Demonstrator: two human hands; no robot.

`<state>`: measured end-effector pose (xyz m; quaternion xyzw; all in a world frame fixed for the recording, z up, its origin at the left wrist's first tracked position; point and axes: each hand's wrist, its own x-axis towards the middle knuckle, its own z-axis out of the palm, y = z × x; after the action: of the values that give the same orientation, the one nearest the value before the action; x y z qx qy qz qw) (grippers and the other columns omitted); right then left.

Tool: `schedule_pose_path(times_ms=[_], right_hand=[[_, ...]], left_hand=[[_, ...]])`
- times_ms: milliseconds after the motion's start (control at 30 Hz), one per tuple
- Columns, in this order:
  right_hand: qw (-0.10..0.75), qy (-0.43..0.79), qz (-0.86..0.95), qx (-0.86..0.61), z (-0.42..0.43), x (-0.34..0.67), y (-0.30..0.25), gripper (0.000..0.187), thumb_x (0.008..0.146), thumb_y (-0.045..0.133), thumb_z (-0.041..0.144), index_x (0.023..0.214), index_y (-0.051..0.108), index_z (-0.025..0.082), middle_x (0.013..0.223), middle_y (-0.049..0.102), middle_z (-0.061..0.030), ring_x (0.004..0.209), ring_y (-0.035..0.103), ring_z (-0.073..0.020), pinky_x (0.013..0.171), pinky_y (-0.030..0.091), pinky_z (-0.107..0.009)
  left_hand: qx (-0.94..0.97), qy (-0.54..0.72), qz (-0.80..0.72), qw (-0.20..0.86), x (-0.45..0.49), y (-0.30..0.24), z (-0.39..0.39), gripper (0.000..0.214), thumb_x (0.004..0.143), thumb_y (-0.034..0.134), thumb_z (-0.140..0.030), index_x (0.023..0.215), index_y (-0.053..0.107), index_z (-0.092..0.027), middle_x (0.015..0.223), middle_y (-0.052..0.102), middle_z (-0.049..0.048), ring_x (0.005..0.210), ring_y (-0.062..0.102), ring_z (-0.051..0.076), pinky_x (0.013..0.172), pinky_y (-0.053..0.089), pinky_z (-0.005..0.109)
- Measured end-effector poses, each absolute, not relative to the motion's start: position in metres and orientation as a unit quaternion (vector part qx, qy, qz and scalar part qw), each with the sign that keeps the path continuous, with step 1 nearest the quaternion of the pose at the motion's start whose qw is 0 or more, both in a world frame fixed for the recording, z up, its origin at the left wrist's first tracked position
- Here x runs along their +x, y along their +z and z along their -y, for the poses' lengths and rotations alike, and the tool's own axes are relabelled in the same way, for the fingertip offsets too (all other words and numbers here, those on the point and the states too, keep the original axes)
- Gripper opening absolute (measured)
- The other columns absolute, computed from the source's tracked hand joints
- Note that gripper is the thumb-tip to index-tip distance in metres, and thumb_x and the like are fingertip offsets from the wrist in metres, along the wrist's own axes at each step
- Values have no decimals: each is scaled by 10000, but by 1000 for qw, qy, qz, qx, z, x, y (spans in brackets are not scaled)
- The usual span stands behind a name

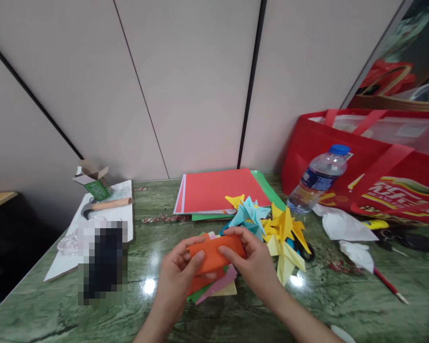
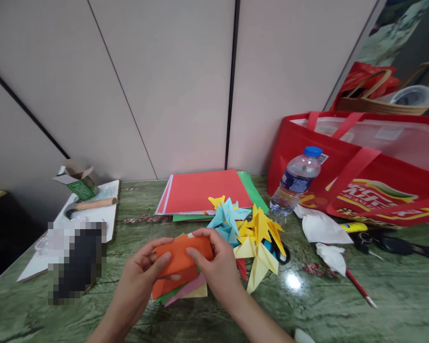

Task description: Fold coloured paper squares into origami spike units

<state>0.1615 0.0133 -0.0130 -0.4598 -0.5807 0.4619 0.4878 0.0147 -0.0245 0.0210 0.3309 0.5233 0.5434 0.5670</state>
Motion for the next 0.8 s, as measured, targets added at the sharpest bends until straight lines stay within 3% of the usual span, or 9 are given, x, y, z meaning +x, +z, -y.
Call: schedule_pose_path(times_ms=[800], right_hand=[[488, 472, 573, -459, -12, 159, -11, 203, 699, 634, 296, 874, 571, 214, 835, 625, -24, 760, 589, -191, 686, 481, -329]], left_hand=[[315, 548, -533, 562, 16, 22, 24, 358, 600, 725, -318, 904, 637, -151, 554, 650, -1, 498, 631, 161, 462, 535, 242]])
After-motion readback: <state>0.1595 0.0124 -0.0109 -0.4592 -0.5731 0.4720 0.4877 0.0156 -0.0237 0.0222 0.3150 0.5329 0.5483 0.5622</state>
